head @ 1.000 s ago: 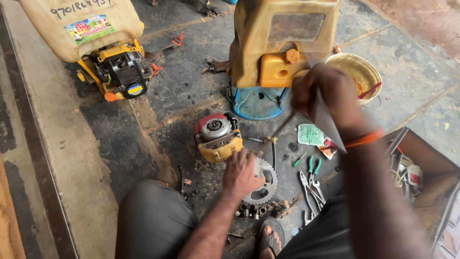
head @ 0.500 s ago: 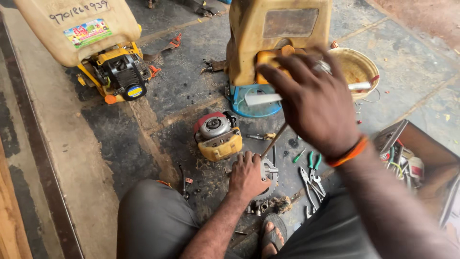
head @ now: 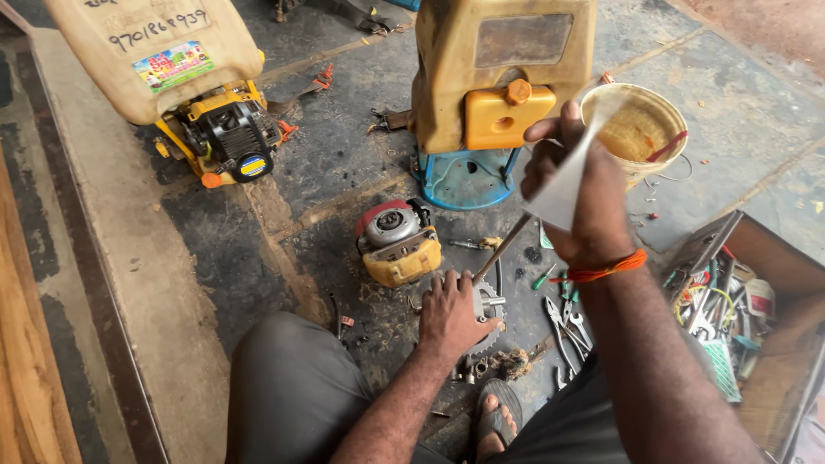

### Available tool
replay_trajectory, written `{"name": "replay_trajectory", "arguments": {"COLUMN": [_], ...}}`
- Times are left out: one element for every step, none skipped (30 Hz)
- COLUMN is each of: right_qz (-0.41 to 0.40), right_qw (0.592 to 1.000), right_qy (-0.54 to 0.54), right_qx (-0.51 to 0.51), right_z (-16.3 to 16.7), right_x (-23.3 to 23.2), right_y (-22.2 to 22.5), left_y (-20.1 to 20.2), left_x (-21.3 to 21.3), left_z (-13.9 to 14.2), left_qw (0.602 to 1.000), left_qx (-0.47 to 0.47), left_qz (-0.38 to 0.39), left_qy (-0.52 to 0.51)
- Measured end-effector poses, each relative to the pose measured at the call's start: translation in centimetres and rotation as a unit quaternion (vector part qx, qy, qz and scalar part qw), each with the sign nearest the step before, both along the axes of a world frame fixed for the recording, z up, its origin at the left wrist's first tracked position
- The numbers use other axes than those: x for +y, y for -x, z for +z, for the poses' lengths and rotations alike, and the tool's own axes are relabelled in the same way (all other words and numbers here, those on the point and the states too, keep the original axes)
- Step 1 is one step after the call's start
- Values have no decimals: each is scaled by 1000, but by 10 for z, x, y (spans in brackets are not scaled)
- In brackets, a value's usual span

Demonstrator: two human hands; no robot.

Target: The person sits on the floor and uses a T-handle wrench to loosen and remove a bolt from a small engine component. They then remove a gear and a cylindrical part, inspect them, and place them on the floor. The person continues to manipulate the engine part and tools throughout the clip.

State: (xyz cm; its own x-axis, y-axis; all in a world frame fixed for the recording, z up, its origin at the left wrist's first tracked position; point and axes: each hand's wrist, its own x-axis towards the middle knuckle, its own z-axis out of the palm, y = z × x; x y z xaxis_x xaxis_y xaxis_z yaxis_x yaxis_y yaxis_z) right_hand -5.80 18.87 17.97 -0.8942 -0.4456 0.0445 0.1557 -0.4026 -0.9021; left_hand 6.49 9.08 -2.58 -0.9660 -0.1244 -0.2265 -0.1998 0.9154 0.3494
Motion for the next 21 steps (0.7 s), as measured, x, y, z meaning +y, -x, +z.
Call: {"name": "replay_trajectory", "arguments": {"right_qz": [-1,-1,0,3,-4,-13,-21,-36,-53,-78,-109,-145,-183,-224,-261,-296,-324,-341,-347,-347,-334], "right_qw": [1000,1000,1000,999,997,994,990,986,982,978,974,968,960,947,932,914,893,874,855,835,821], "right_qy": [-11,3,15,27,14,1,-6,-16,-30,-48,-70,-98,-131,-168,-211,-254,-300,-340,-384,-428,-463], "right_qx": [-6,9,24,38,74,110,141,161,178,185,186,180,170,155,134,109,86,62,33,-2,-37], "right_z": [4,11,19,26,33,40,46,46,44,38,30,18,3,-13,-32,-54,-77,-101,-127,-155,-182], "right_x": [5,13,23,33,46,60,76,91,107,126,143,161,181,203,225,246,266,284,298,311,318], "right_y": [2,4,5,6,6,7,10,9,9,9,13,17,20,21,22,20,18,13,7,-7,-20], "left_y": [-1,-1,-2,-2,-3,-3,-3,-3,-3,-3,-3,-3,-3,-2,0,1,4,7,8,9,10], "left_x": [0,0,0,0,0,0,0,0,1,1,2,3,3,3,3,3,2,1,0,1,2], "left_z": [1,1,2,2,3,3,4,4,5,5,5,5,4,3,3,1,1,0,-1,-2,-2], "left_qw": [1000,1000,1000,1000,1000,1000,1000,1000,1000,1000,1000,1000,1000,1000,999,998,998,997,996,995,996], "left_qx": [-5,-11,-1,7,14,2,-7,-13,-11,-12,-13,-15,-18,-20,-30,-41,-51,-56,-65,-75,-68], "left_qz": [-1,-2,-1,1,3,2,1,0,-1,-4,-7,-6,-8,-10,-7,-4,-3,0,2,2,-1], "left_qy": [-1,-2,-3,-3,-4,-9,-12,-14,-12,-12,-12,-14,-15,-15,-26,-37,-47,-51,-57,-64,-64]}}
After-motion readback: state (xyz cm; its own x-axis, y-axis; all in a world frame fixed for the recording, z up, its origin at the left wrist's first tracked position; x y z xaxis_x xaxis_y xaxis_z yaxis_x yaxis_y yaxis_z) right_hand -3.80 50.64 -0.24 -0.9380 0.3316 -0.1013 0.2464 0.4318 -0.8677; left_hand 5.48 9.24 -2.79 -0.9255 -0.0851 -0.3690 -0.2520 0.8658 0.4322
